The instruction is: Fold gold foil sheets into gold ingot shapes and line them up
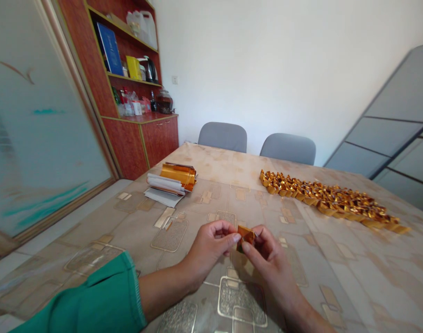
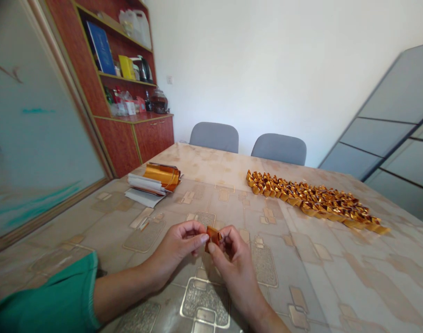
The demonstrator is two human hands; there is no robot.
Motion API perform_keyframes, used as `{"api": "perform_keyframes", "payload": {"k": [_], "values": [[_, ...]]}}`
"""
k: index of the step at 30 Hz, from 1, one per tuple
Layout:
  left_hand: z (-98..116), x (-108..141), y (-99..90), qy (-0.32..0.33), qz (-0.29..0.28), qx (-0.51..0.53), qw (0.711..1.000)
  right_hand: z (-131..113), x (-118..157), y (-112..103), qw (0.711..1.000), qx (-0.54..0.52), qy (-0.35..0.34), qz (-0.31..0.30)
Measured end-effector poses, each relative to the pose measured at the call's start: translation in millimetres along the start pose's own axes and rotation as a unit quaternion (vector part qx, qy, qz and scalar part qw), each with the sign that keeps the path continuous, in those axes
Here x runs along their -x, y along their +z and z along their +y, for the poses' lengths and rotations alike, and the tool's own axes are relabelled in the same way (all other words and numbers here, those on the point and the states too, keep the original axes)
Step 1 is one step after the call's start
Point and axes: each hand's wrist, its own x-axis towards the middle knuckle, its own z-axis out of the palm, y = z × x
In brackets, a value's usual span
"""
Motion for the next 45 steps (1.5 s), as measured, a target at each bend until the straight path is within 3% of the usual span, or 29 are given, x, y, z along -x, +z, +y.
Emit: {"api": "perform_keyframes", "payload": {"k": [6,9,13,19,26,31,36,41,45], "values": [[6.1,-1.8,-5.0,-0.1,-0.071,0.081,0.989,-14.8,-1.2,2.4,0.978,-0.174,0.111,-0.039],[5.8,-1.5,-7.3,-0.121,-0.096,0.088,0.984,-13.9,-1.8,0.2,0.964,-0.203,0.162,-0.057],[5.7,0.8,-7.1,-0.15,-0.174,0.127,0.965,-12.1,0.0,-5.8,0.948,-0.244,0.196,-0.063],[12.8,9.2,-3.5,-0.183,-0.222,0.164,0.944,-9.9,1.7,-12.9,0.904,-0.322,0.228,-0.167],[15.8,11.6,-3.6,-0.208,-0.216,0.187,0.935,-16.1,1.4,-12.9,0.898,-0.339,0.203,-0.195],[16.1,10.5,-3.3,-0.201,-0.248,0.19,0.928,-22.2,0.9,-14.5,0.896,-0.317,0.206,-0.234],[11.5,10.5,-3.1,-0.186,-0.233,0.23,0.926,-21.7,0.0,-15.5,0.889,-0.336,0.223,-0.215],[2.8,7.5,-5.7,-0.219,-0.216,0.304,0.901,-16.4,-2.7,-14.6,0.873,-0.376,0.227,-0.212],[1.4,6.2,-6.1,-0.208,-0.2,0.333,0.898,-11.4,-3.0,-14.4,0.865,-0.393,0.23,-0.211]]}}
